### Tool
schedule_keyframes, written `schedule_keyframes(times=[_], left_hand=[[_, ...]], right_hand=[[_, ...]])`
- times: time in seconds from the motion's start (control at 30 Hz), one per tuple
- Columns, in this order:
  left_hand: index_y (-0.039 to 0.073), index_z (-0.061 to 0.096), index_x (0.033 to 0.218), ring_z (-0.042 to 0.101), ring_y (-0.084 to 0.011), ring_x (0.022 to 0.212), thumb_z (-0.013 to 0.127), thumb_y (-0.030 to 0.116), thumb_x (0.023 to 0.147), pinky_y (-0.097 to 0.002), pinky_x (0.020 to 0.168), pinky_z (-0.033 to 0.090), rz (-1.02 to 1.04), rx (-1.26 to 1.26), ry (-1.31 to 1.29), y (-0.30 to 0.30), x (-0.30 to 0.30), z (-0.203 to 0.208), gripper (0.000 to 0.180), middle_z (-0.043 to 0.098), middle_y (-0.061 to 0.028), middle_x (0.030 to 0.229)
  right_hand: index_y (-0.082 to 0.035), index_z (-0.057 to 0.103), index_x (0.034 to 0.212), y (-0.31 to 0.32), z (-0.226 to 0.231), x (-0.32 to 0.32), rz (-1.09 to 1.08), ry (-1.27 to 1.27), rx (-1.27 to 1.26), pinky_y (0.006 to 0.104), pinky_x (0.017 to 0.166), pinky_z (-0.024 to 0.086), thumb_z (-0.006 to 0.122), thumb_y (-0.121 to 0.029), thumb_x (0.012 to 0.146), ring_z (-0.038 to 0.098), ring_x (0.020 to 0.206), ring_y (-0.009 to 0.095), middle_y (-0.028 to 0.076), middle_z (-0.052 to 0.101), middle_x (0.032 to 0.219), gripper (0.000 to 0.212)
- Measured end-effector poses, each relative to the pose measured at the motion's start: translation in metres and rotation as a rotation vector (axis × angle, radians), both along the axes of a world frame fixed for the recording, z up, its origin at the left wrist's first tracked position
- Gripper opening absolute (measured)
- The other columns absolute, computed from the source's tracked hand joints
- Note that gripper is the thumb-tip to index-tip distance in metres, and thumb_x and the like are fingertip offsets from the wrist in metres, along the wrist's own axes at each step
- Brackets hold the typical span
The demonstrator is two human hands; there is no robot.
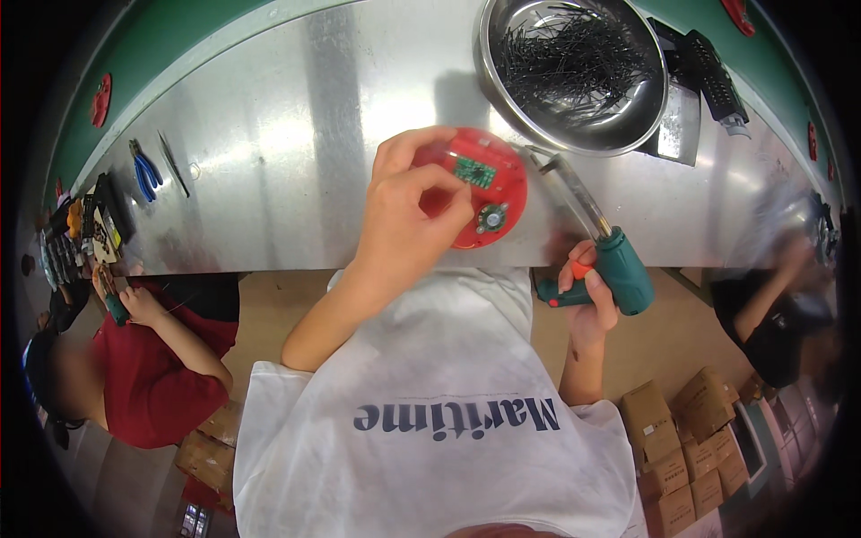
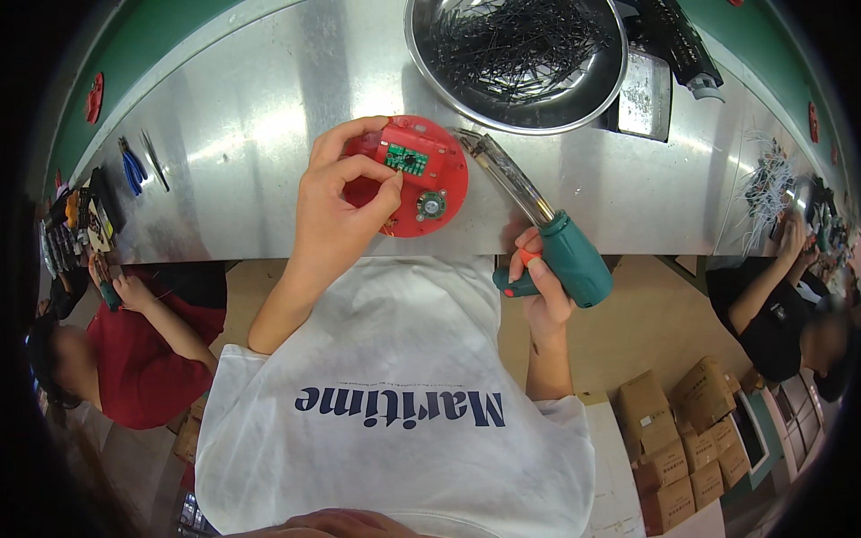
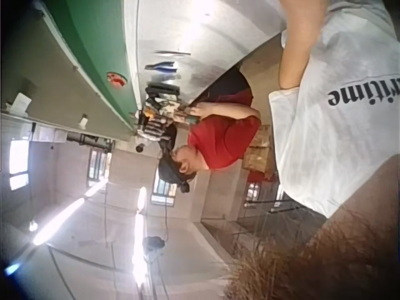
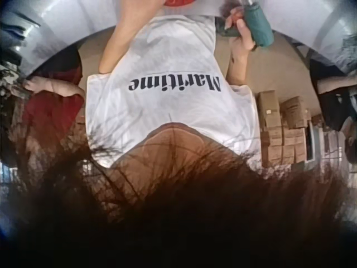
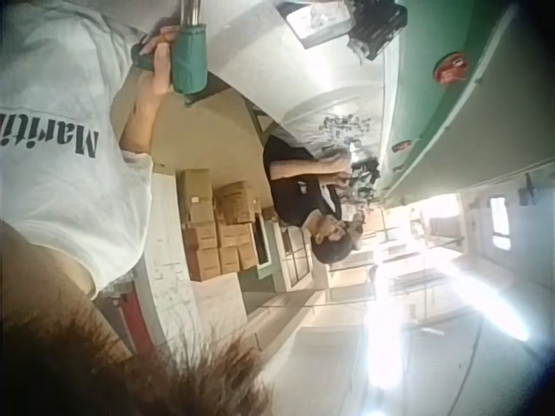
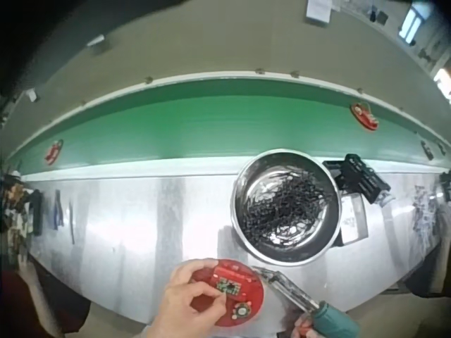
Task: Soldering electronic components onto a circular PCB within a red device housing.
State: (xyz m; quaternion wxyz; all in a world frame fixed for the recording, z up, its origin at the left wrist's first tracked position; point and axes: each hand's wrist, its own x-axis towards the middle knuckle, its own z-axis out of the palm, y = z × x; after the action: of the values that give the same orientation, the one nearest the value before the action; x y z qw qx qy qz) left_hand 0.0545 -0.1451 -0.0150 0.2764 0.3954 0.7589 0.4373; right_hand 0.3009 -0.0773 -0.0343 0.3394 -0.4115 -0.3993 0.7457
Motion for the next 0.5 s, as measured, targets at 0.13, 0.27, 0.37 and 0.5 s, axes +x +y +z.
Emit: schedule_keyframes(times=[0.13, 0.27, 0.37, 0.5], left_hand=[[0.002, 0.067, 0.082, 0.051, -0.0246, 0.112, 0.067, 0.002, 0.074, -0.0336, 0.092, 0.044, -0.118, -0.027, 0.035, -0.001, -0.01, 0.008, 0.008, 0.057, -0.0085, 0.122], [0.005, 0.065, 0.102, 0.052, -0.0254, 0.108, 0.069, 0.002, 0.073, -0.0337, 0.089, 0.045, -0.189, 0.011, -0.191, 0.007, -0.023, 0.023, 0.03, 0.056, -0.0096, 0.12], [0.007, 0.062, 0.112, 0.053, -0.0271, 0.102, 0.073, 0.004, 0.07, -0.0343, 0.087, 0.046, -0.417, -0.03, 0.188, 0.013, -0.035, 0.021, 0.043, 0.056, -0.0099, 0.111], [0.006, 0.064, 0.108, 0.054, -0.0289, 0.09, 0.079, 0.013, 0.067, -0.0352, 0.08, 0.048, -0.659, -0.051, 0.316, 0.022, -0.066, 0.021, 0.045, 0.055, -0.0102, 0.099]], right_hand=[[0.006, 0.056, 0.098, 0.0, 0.0, 0.0, -0.026, 0.034, -0.018, 0.0293, 0.059, 0.045, 0.055, -0.01, 0.079, 0.054, 0.061, 0.019, 0.019, 0.055, 0.098, 0.025], [0.005, 0.054, 0.099, 0.001, -0.001, 0.001, -0.055, 0.094, -0.021, 0.0301, 0.058, 0.046, 0.054, -0.009, 0.08, 0.055, 0.061, 0.019, 0.019, 0.055, 0.099, 0.024], [0.005, 0.054, 0.099, -0.002, -0.004, 0.003, -0.079, 0.121, -0.039, 0.0303, 0.057, 0.046, 0.054, -0.009, 0.08, 0.055, 0.062, 0.02, 0.019, 0.054, 0.1, 0.024], [0.003, 0.053, 0.098, -0.002, -0.006, 0.002, -0.115, 0.151, -0.066, 0.03, 0.055, 0.046, 0.055, -0.011, 0.08, 0.055, 0.061, 0.019, 0.019, 0.054, 0.099, 0.023]])
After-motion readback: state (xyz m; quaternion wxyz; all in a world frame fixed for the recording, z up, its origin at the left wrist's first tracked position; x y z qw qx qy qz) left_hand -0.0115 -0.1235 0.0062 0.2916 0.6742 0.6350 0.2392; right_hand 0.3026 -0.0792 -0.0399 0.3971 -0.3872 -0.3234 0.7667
